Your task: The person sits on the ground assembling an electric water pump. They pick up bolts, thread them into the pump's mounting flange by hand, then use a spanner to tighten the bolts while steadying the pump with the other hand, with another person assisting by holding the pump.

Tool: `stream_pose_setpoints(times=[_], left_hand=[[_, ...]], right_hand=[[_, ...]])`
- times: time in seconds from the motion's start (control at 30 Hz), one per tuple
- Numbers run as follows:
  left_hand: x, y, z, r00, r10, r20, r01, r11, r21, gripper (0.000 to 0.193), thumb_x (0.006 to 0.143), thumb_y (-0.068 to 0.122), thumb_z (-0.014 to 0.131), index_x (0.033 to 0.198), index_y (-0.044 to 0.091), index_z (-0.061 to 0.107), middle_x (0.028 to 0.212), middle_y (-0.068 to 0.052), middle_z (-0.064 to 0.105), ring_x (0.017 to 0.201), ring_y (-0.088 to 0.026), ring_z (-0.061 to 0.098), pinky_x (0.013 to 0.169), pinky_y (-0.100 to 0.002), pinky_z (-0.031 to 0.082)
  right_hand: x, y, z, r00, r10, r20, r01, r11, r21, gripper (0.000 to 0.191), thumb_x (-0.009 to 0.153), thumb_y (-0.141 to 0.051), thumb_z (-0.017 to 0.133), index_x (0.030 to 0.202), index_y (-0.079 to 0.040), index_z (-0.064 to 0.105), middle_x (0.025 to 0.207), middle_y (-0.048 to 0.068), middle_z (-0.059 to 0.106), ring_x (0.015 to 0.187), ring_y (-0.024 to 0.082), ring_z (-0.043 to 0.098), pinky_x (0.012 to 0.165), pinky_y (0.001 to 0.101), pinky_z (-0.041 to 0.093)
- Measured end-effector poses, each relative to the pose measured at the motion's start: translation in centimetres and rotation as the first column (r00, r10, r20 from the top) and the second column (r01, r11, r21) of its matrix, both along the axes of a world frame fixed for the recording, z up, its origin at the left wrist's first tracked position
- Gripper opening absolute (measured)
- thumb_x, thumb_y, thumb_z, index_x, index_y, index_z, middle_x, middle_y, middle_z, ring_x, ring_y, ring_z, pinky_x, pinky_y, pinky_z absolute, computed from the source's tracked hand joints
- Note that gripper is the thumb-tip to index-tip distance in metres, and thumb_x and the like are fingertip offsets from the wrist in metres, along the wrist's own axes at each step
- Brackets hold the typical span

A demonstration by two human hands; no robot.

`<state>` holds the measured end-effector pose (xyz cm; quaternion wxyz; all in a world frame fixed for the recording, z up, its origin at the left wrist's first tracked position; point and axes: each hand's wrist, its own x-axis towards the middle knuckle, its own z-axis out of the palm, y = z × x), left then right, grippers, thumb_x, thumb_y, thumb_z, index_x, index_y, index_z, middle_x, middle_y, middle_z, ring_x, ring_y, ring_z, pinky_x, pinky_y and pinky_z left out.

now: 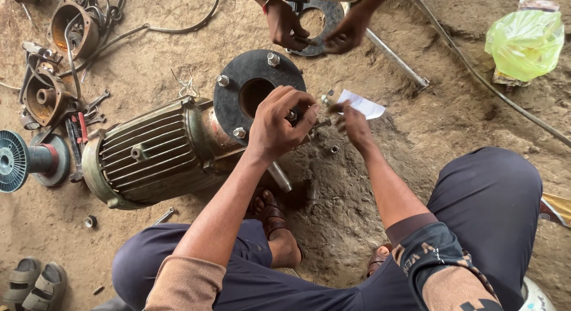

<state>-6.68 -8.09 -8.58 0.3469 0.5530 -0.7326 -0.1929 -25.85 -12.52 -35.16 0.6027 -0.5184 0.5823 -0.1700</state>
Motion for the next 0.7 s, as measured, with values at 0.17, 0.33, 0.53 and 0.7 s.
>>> stream_pose_setpoints(times=[0.17, 0.33, 0.53, 0.7], left_hand=[[0.0, 0.0, -0.1, 1.000, -0.005, 0.009, 0.005, 1.000, -0.007, 0.009, 0.095, 0.016, 0.073, 0.094, 0.007, 0.072, 0.087, -0.004, 0.069, 0.086, -0.020, 0.066, 0.078, -0.034, 0.053], [0.0, 0.1, -0.1, 1.000, 0.006, 0.001, -0.006, 1.000, -0.005, 0.010, 0.094, 0.016, 0.073, 0.095, 0.006, 0.072, 0.088, -0.005, 0.069, 0.085, -0.021, 0.066, 0.076, -0.035, 0.052], [-0.1, 0.1, 0.0, 1.000, -0.004, 0.031, 0.005, 0.999, -0.034, 0.011, 0.095, 0.016, 0.074, 0.095, 0.006, 0.071, 0.088, -0.005, 0.068, 0.085, -0.022, 0.065, 0.076, -0.036, 0.052], [-0.8, 0.4, 0.4, 0.990, 0.015, 0.143, -0.001, 0.995, -0.099, 0.014, 0.092, 0.019, 0.076, 0.090, 0.007, 0.069, 0.086, -0.005, 0.066, 0.082, -0.023, 0.060, 0.073, -0.035, 0.051]], right_hand=[[0.3, 0.6, -0.4, 0.998, 0.068, -0.011, -0.069, 0.980, -0.188, 0.092, 0.106, -0.069, 0.014, 0.112, 0.000, 0.076, 0.095, 0.023, 0.075, 0.080, 0.029, 0.072, 0.084, 0.0449, 0.059], [0.3, 0.7, -1.4, 0.961, 0.209, -0.180, -0.219, 0.975, -0.037, 0.091, 0.109, -0.065, 0.014, 0.083, -0.005, 0.078, 0.069, 0.019, 0.073, 0.069, 0.031, 0.072, 0.087, 0.0445, 0.054], [0.2, 2.6, -1.6, 0.907, 0.154, -0.392, -0.248, 0.947, -0.203, 0.051, 0.111, -0.049, 0.042, 0.093, -0.011, 0.071, 0.084, 0.019, 0.072, 0.076, 0.036, 0.068, 0.076, 0.0504, 0.054], [0.2, 5.5, -0.6, 0.818, 0.298, -0.492, -0.451, 0.864, -0.226, 0.026, 0.091, -0.031, 0.074, 0.095, -0.007, 0.067, 0.092, 0.017, 0.066, 0.080, 0.029, 0.066, 0.069, 0.0424, 0.057]])
